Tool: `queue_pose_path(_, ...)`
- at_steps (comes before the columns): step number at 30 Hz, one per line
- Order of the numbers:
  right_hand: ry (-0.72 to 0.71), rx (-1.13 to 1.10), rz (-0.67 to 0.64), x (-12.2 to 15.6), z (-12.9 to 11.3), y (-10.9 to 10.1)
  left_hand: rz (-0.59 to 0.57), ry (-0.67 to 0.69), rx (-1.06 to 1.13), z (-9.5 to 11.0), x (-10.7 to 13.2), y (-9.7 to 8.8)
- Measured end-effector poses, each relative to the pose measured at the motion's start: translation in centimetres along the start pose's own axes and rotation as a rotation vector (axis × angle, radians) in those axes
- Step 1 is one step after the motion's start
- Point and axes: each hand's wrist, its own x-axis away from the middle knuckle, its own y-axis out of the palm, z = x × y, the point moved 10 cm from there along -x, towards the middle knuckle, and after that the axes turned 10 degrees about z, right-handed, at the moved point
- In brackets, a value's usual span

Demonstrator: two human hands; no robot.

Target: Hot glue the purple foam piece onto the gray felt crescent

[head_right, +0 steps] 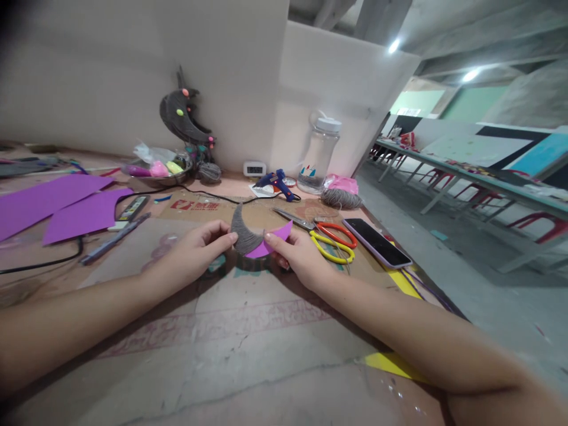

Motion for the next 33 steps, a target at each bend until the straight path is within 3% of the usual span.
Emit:
queue_pose_path(12, 0.043, -0.052, 0.047, 0.0, 0.4, -0.4, -0.014, 0.034, -0.047, -0.1, 0.0, 0.1)
queue_pose_path(33, -0.114, 0.188, 0.122, 0.3, -1.2, -1.1, -0.042, 0.033, -0.025, -0.2, 0.0, 0.3)
